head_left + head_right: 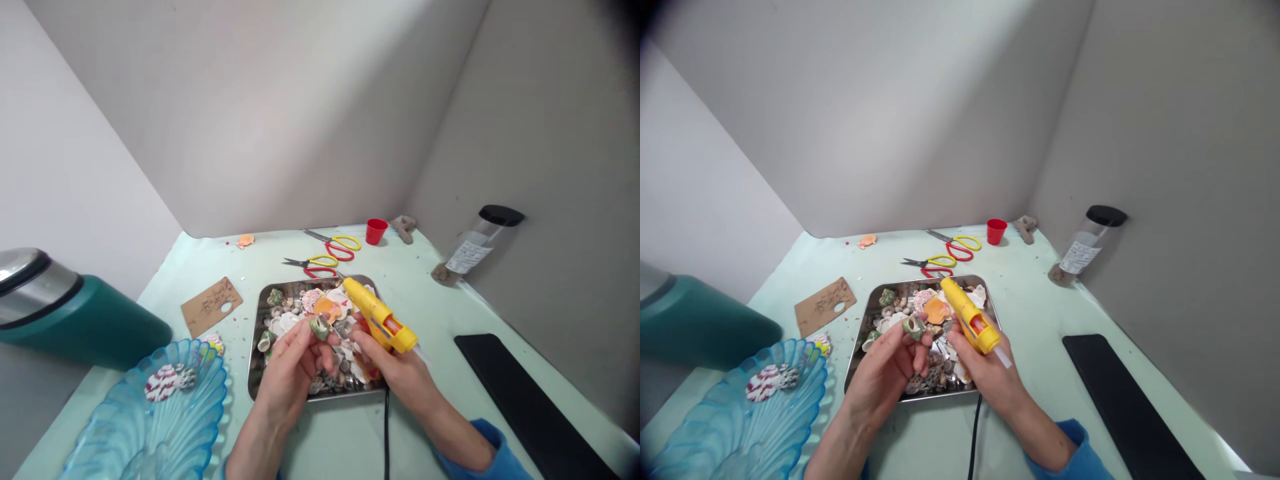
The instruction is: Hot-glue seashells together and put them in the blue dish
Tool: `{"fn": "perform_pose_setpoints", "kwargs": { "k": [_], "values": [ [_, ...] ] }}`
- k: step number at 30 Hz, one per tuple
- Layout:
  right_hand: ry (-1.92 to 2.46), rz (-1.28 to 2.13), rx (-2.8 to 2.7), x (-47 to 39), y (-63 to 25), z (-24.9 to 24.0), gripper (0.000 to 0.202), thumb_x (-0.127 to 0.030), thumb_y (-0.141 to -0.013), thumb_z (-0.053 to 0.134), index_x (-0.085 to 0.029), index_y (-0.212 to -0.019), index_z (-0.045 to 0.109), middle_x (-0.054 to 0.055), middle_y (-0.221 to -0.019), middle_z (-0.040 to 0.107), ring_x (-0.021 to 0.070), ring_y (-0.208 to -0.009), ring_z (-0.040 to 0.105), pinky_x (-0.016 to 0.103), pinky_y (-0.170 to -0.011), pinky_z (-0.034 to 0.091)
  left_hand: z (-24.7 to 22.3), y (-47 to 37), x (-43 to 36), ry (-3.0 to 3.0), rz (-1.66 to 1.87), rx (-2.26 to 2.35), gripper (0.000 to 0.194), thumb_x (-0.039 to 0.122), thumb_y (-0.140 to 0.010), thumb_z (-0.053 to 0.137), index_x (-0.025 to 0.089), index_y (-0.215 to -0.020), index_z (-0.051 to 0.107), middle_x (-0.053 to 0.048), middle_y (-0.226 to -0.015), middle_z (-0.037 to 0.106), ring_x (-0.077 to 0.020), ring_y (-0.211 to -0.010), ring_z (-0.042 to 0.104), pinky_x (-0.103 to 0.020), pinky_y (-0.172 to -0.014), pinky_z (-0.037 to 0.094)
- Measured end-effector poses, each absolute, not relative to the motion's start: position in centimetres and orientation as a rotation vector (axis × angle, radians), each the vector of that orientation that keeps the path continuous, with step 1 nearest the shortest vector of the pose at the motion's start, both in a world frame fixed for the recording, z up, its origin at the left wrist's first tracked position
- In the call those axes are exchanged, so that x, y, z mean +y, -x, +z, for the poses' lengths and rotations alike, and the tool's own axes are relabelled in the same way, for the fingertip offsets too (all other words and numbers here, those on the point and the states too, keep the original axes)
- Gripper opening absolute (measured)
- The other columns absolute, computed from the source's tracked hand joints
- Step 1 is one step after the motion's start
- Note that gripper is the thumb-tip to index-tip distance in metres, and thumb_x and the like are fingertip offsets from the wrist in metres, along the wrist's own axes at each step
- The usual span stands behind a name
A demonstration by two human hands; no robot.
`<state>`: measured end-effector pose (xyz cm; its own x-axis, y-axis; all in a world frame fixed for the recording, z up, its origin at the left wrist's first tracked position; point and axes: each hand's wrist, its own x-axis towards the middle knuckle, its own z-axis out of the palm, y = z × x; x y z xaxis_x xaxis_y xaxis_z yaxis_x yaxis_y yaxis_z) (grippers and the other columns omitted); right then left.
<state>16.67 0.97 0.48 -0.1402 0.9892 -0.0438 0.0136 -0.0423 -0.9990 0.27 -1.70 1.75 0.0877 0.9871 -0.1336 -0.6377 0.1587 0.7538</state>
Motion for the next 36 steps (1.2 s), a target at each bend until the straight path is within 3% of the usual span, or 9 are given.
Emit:
{"fn": "perform_pose_setpoints", "kwargs": {
  "k": [7, 13, 16, 18, 24, 32, 36],
  "values": [
    [1.159, 1.353, -1.318, 0.9, -16.6, 0.5, 0.040, -0.049, -0.079, 0.067, -0.018, -0.102, 0.061, -0.001, -0.073, 0.061, 0.0112, -0.055, 0.051, 0.023, -0.050, 0.044, 2.3, -0.4, -1.8, -0.520, 1.327, 0.726, 0.037, 0.031, -0.084, 0.063, 0.021, -0.120, 0.060, -0.004, -0.088, 0.060, -0.0105, -0.059, 0.051, -0.025, -0.051, 0.046],
    [1.173, 1.337, -1.324, 1.0, -16.6, 0.8, 0.039, -0.050, -0.079, 0.067, -0.017, -0.099, 0.062, -0.001, -0.072, 0.060, 0.0116, -0.057, 0.053, 0.023, -0.053, 0.046, 2.3, -0.4, -1.8, -0.511, 1.291, 0.698, 0.032, 0.038, -0.088, 0.056, 0.016, -0.110, 0.061, -0.002, -0.075, 0.058, -0.0069, -0.047, 0.041, -0.020, -0.042, 0.036],
    [1.199, 1.334, -1.334, 1.0, -16.6, 0.8, 0.040, -0.051, -0.078, 0.066, -0.016, -0.098, 0.062, -0.001, -0.068, 0.059, 0.0114, -0.053, 0.051, 0.023, -0.050, 0.045, 2.4, -0.5, -1.7, -0.542, 1.245, 0.714, 0.033, 0.045, -0.089, 0.052, 0.014, -0.089, 0.063, -0.003, -0.069, 0.059, -0.0060, -0.042, 0.040, -0.020, -0.040, 0.035],
    [1.216, 1.330, -1.352, 1.0, -16.6, 0.7, 0.039, -0.050, -0.078, 0.066, -0.017, -0.099, 0.062, 0.000, -0.071, 0.062, 0.0124, -0.055, 0.053, 0.024, -0.049, 0.046, 2.3, -0.6, -1.6, -0.585, 1.227, 0.758, 0.036, 0.046, -0.089, 0.051, 0.013, -0.081, 0.062, -0.004, -0.067, 0.061, -0.0060, -0.040, 0.041, -0.019, -0.039, 0.035],
    [1.216, 1.315, -1.412, 0.9, -16.7, 0.5, 0.030, -0.044, -0.080, 0.066, -0.020, -0.096, 0.063, 0.002, -0.078, 0.067, 0.0153, -0.059, 0.059, 0.024, -0.048, 0.046, 1.6, -0.5, -1.6, -0.642, 1.249, 0.786, 0.034, 0.046, -0.082, 0.064, 0.013, -0.091, 0.063, -0.004, -0.075, 0.064, -0.0063, -0.046, 0.046, -0.019, -0.041, 0.039],
    [1.162, 1.283, -1.490, 1.1, -16.9, -0.2, 0.025, -0.041, -0.081, 0.066, -0.018, -0.091, 0.064, 0.004, -0.083, 0.068, 0.0174, -0.070, 0.062, 0.028, -0.062, 0.051, 1.5, -0.3, -1.9, -0.601, 1.295, 0.790, 0.031, 0.033, -0.073, 0.077, 0.016, -0.093, 0.062, -0.002, -0.078, 0.066, -0.0092, -0.054, 0.058, -0.023, -0.053, 0.050],
    [1.135, 1.342, -1.494, 1.1, -17.0, -0.5, 0.024, -0.039, -0.083, 0.066, -0.018, -0.093, 0.062, 0.003, -0.080, 0.066, 0.0146, -0.062, 0.060, 0.025, -0.054, 0.049, 1.4, -0.2, -2.0, -0.642, 1.293, 0.762, 0.027, 0.027, -0.071, 0.079, 0.016, -0.091, 0.064, -0.002, -0.083, 0.067, -0.0112, -0.061, 0.061, -0.026, -0.059, 0.053]
  ]
}}
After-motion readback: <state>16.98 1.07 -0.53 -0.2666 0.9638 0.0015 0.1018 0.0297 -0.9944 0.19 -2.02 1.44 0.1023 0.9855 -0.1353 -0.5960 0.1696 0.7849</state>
